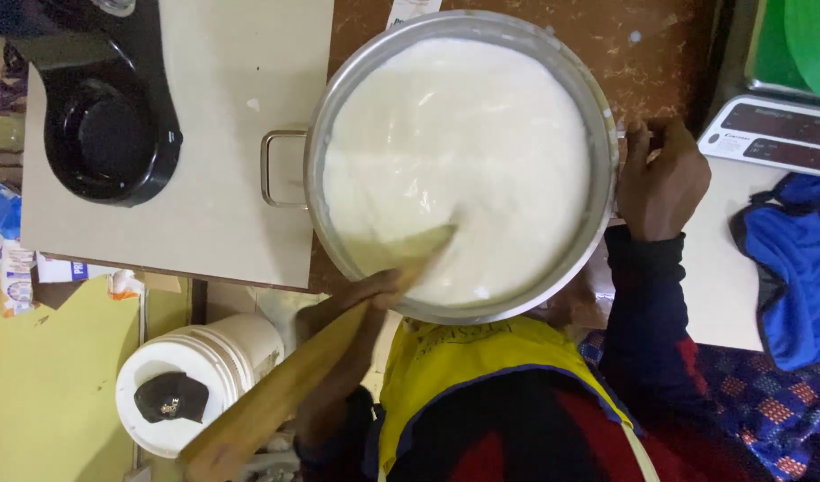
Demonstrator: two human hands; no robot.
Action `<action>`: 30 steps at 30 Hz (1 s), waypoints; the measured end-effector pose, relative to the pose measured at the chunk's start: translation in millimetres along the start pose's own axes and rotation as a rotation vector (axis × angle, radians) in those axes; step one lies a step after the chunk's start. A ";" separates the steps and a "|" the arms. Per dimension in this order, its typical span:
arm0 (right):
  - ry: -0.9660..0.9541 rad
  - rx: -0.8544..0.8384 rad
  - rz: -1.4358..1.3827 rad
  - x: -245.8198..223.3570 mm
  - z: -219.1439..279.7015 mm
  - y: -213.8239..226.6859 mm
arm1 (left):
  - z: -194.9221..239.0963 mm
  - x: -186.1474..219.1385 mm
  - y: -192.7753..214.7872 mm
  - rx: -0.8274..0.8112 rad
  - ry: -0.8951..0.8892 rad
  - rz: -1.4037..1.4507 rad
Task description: The person stirs a white, viscous liquid in a large metal pot using a wooden paddle. They then use a thermometer to measure the temperature of the mixture.
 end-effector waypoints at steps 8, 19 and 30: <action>0.018 0.016 0.012 9.2 1.5 -5.1 | -20.4 5.4 -100.9 -0.025 0.098 0.463; 0.005 0.007 -0.071 5.6 -0.8 -3.9 | -46.7 -60.5 -96.0 0.303 -0.310 0.336; 0.025 0.024 -0.043 12.3 1.7 -8.4 | 1.5 19.2 34.9 0.366 0.062 -0.240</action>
Point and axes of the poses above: each hand's wrist, its own z-axis away from the middle knuckle, its own y-axis out of the back of the hand, x = y × z, the point moved 5 cm from there along -z, towards the middle knuckle, and after that the axes turned 8 degrees about x, right-handed, at the moved point
